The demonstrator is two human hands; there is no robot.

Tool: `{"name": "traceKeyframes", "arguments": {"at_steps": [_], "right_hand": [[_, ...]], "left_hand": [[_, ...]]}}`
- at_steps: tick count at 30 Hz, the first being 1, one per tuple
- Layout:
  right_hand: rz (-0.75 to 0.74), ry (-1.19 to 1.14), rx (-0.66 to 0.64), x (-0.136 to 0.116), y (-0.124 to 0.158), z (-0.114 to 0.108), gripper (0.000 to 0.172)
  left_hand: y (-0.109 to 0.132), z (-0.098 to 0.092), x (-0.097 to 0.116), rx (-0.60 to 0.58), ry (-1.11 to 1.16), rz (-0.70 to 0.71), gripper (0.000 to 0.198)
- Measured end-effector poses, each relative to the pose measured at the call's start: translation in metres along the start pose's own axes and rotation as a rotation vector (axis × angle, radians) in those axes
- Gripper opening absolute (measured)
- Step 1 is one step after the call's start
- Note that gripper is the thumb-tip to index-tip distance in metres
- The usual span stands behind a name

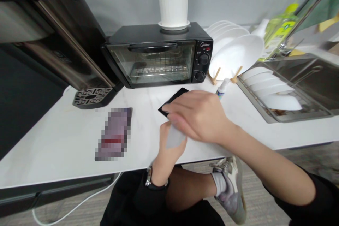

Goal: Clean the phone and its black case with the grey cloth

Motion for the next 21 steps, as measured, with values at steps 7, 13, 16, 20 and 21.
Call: {"name": "traceKeyframes", "arguments": {"at_steps": [7,13,16,20,21], "right_hand": [[0.126,-0.104,-0.058,0.0079,0.0014,-0.002,0.058],[0.174,-0.13,-0.146,0.0058,-0.0015,-0.0062,0.064],[0.154,-0.111,-0.185,0.0065,-0.0022,-0.0067,0.063],[0.239,-0.098,-0.162,0.008,-0.0031,-0.0071,0.061],[0.193,-0.085,-0.16,0.0045,-0.0043,-0.0067,0.06]], "left_hand": [[0.0008,-0.0008,0.0071,-0.057,-0.114,0.029,0.024],[0.0006,-0.0021,0.008,-0.077,-0.116,-0.047,0.022],[0.0011,-0.0021,0.0096,-0.096,-0.128,-0.045,0.023],[0.0026,-0.0001,0.0061,-0.082,-0.094,-0.075,0.02],[0.0032,0.0003,0.0042,-0.07,-0.078,-0.084,0.019]]}}
Point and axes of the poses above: each hand's wrist, its own y-axis away from the middle knuckle, its own z-axis out of the palm, x = y × z, the point moved 3 cm from there along -y, towards the middle knuckle, and after that the axes turned 13 degrees about -x, right-handed, at the moved point
